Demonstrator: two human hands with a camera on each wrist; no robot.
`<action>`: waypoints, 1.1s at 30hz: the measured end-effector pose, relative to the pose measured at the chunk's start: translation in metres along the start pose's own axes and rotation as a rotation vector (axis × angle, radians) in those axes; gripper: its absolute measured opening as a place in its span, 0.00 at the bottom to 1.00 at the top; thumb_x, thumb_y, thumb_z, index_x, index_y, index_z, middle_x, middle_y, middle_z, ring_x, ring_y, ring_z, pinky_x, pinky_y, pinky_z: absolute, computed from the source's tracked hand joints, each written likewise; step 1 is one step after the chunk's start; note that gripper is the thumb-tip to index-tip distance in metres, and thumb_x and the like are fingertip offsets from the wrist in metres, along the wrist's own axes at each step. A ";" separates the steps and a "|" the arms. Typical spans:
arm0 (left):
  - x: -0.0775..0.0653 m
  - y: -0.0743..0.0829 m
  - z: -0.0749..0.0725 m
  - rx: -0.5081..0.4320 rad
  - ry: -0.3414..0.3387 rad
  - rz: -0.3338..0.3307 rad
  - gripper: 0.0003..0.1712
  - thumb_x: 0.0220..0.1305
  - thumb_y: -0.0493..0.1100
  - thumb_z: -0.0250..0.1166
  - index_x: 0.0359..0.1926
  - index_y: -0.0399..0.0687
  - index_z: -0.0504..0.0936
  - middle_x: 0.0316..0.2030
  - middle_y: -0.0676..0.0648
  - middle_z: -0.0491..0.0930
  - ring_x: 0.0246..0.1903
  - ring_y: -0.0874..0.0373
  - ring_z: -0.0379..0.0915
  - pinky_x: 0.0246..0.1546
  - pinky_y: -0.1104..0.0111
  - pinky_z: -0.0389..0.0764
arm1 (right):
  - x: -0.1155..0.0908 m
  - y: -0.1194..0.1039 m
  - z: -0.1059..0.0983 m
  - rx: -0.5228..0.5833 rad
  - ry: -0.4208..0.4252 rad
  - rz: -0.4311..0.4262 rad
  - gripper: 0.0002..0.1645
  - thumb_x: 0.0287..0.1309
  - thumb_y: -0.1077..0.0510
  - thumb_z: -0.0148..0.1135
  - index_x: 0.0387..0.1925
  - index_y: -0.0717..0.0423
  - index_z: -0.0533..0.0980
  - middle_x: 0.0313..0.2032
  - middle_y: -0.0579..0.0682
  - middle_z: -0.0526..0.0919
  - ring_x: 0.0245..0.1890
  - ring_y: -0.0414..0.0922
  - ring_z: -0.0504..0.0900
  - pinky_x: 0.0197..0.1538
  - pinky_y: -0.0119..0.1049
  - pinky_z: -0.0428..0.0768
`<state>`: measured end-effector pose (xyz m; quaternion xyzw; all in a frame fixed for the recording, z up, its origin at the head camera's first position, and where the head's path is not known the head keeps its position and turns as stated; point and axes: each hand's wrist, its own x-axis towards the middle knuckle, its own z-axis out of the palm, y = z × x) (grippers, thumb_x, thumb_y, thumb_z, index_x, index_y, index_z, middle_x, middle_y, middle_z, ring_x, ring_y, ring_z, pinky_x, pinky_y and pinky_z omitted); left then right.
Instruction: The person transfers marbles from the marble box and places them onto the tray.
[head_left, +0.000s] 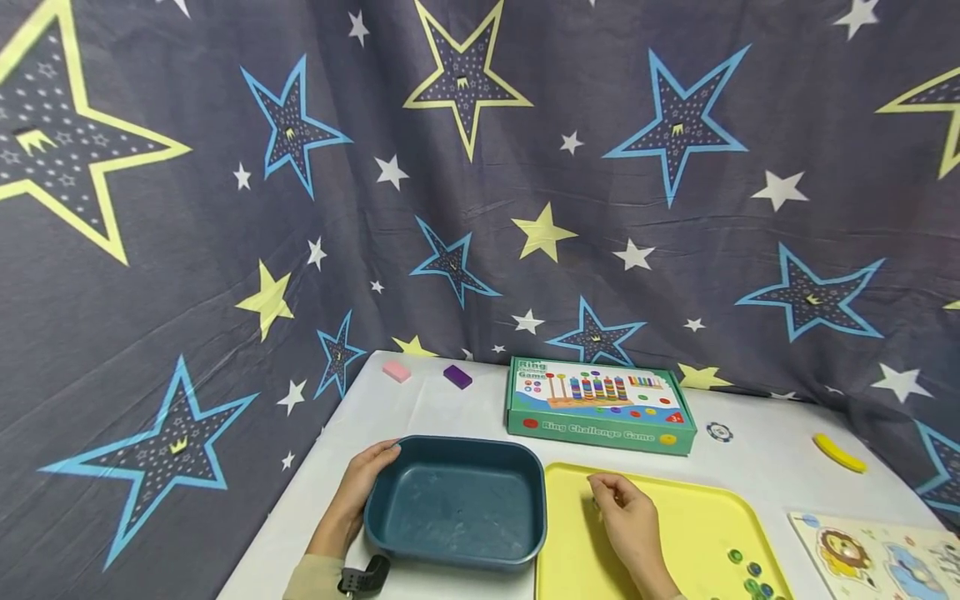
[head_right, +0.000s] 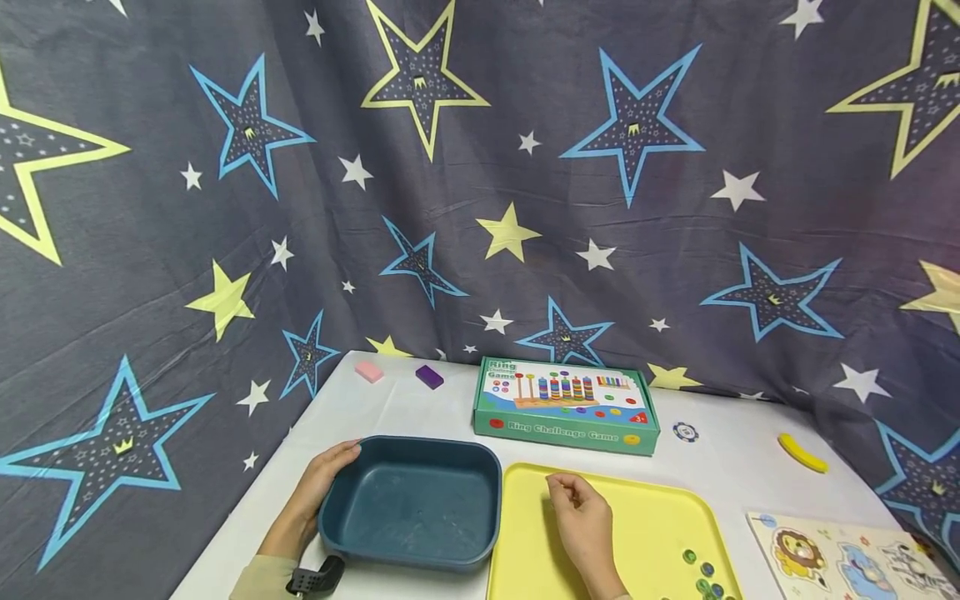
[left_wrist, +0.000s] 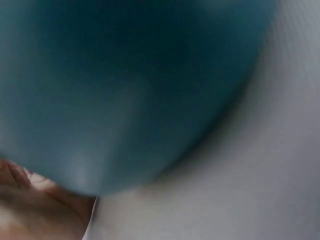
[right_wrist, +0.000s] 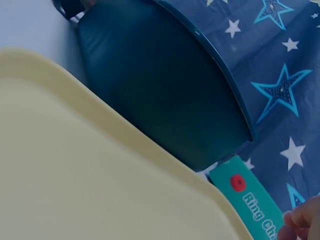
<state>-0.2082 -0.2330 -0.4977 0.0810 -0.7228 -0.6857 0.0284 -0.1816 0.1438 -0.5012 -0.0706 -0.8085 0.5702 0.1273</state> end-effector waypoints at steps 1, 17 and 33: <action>0.000 0.000 -0.001 0.003 -0.007 -0.006 0.26 0.55 0.55 0.62 0.50 0.43 0.78 0.47 0.46 0.78 0.50 0.55 0.69 0.50 0.64 0.67 | 0.000 0.000 0.001 0.003 0.002 -0.005 0.17 0.57 0.46 0.57 0.35 0.55 0.80 0.23 0.54 0.78 0.17 0.38 0.70 0.19 0.31 0.68; 0.000 0.000 0.000 -0.062 0.006 -0.050 0.24 0.54 0.51 0.63 0.47 0.39 0.78 0.43 0.45 0.78 0.44 0.54 0.71 0.43 0.64 0.70 | 0.000 -0.004 0.000 -0.003 0.003 0.003 0.15 0.58 0.49 0.57 0.34 0.55 0.80 0.23 0.53 0.78 0.21 0.40 0.73 0.23 0.31 0.70; -0.012 0.079 -0.040 0.278 -0.123 0.218 0.25 0.65 0.54 0.51 0.54 0.40 0.73 0.51 0.39 0.75 0.53 0.46 0.69 0.51 0.55 0.69 | 0.039 -0.086 -0.069 -0.310 -0.246 -0.344 0.15 0.60 0.45 0.53 0.43 0.46 0.76 0.29 0.46 0.79 0.15 0.39 0.69 0.17 0.33 0.67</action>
